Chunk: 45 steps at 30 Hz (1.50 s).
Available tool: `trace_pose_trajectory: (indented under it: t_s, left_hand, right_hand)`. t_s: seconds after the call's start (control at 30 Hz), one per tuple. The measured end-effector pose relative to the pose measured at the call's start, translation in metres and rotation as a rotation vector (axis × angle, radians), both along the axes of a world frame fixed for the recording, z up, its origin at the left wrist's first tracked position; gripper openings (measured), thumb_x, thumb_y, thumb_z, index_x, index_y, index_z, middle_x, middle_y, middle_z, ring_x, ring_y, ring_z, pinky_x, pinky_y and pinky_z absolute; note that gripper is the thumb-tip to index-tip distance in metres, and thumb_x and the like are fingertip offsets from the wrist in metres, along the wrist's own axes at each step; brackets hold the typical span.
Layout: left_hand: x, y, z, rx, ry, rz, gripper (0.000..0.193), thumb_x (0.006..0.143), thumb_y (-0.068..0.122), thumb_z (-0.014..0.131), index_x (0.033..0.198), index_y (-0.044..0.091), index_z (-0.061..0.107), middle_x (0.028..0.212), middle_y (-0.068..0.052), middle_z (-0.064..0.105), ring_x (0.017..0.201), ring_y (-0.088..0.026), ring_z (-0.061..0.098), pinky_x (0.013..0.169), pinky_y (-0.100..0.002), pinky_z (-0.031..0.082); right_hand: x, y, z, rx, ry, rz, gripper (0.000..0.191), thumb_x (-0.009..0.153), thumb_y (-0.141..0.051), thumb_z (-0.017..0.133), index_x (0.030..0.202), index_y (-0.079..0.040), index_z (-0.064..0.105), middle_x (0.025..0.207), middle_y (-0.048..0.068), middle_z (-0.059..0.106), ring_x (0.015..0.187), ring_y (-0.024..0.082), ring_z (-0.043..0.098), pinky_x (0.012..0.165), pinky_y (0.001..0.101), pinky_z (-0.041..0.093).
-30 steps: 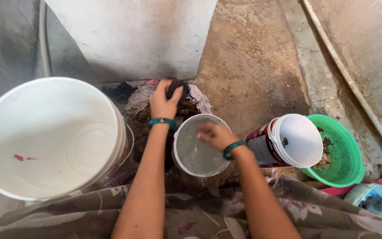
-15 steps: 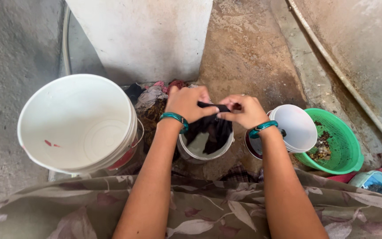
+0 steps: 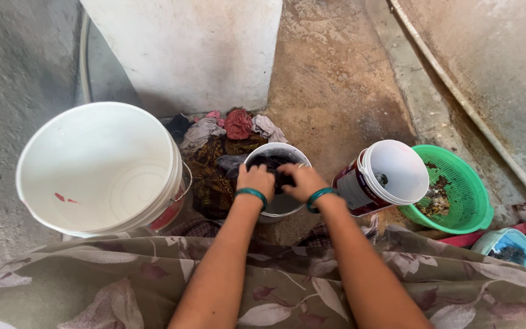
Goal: The person washes several small pieces of clothing by hand in a bucket of water. They repeatedly submerge, scrub, and wring out each item before placing it into a second bucket.
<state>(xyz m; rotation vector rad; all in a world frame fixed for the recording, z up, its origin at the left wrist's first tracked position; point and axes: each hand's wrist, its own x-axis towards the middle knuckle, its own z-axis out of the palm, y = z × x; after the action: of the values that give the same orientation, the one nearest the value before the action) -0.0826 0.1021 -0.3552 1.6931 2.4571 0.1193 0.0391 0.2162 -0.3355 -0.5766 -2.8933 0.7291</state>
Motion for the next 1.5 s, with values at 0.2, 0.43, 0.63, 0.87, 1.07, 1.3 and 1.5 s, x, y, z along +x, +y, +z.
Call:
trace_pose_trajectory:
  t_s: [0.2,0.43,0.63,0.87,1.07,1.3,1.5]
  left_hand:
    - [0.013,0.001,-0.023,-0.147,-0.029,-0.014,0.032,0.097,0.024,0.051,0.118,0.018,0.074,0.130,-0.010,0.065,0.121,-0.030,0.061,0.115,-0.063,0.020]
    - [0.012,0.015,-0.034,-0.396,-0.133,0.030,0.031,0.103,0.016,0.047,0.117,0.017,0.075,0.121,-0.007,0.073,0.109,-0.027,0.072,0.112,-0.057,0.036]
    - [0.008,0.019,-0.049,-0.164,-0.041,0.142,0.025,0.100,0.011,0.052,0.115,0.009,0.072,0.115,-0.015,0.074,0.098,-0.029,0.075,0.073,-0.041,0.062]
    - [0.006,0.014,-0.036,0.004,-0.266,0.172,0.044,0.096,0.009,0.058,0.138,0.018,0.050,0.128,-0.020,0.059,0.096,-0.042,0.072,0.078,-0.050,0.059]
    - [-0.005,0.008,-0.019,0.052,-0.441,0.287,0.067,0.076,0.018,0.080,0.135,0.017,0.048,0.127,-0.019,0.059,0.109,-0.045,0.065,0.087,-0.055,0.055]
    - [-0.007,0.000,0.006,0.437,0.109,0.265,0.043,0.070,0.006,0.072,0.111,0.020,0.069,0.115,-0.010,0.059,0.113,-0.037,0.058,0.087,-0.052,0.055]
    - [0.007,0.011,0.010,0.466,-0.024,0.231,0.022,0.087,0.008,0.062,0.107,0.015,0.068,0.114,-0.011,0.054,0.107,-0.034,0.056,0.082,-0.044,0.057]
  right_hand:
    - [-0.012,-0.022,-0.037,-0.009,-0.228,-0.073,0.033,0.087,-0.026,0.065,0.117,-0.013,0.073,0.113,0.024,0.070,0.106,0.041,0.067,0.096,0.0504,0.053]
    - [-0.026,-0.021,-0.049,-0.034,-0.576,-0.286,0.031,0.094,-0.028,0.059,0.108,-0.006,0.077,0.115,0.024,0.070,0.108,0.040,0.069,0.094,0.0498,0.056]
    - [-0.028,-0.032,-0.041,0.032,-0.661,-0.335,0.026,0.090,-0.023,0.064,0.107,-0.008,0.076,0.115,0.020,0.074,0.107,0.037,0.071,0.092,0.0490,0.058]
    - [-0.031,-0.024,-0.040,-0.102,-0.390,-0.459,0.044,0.083,-0.033,0.075,0.115,-0.005,0.065,0.109,0.025,0.071,0.102,0.041,0.068,0.087,0.0528,0.055]
    - [-0.029,-0.004,-0.026,-0.763,0.114,-0.598,0.025,0.086,-0.024,0.073,0.102,-0.005,0.072,0.092,0.017,0.073,0.073,0.028,0.073,0.065,0.0418,0.056]
    - [0.000,0.020,0.022,-0.391,0.191,-0.747,0.022,0.075,-0.012,0.080,0.096,-0.009,0.074,0.084,0.007,0.075,0.075,0.023,0.074,0.070,0.0382,0.062]
    - [0.009,0.009,0.019,0.080,0.249,-0.547,0.032,0.068,-0.001,0.078,0.095,-0.014,0.068,0.103,0.012,0.072,0.096,0.035,0.070,0.083,0.0458,0.058]
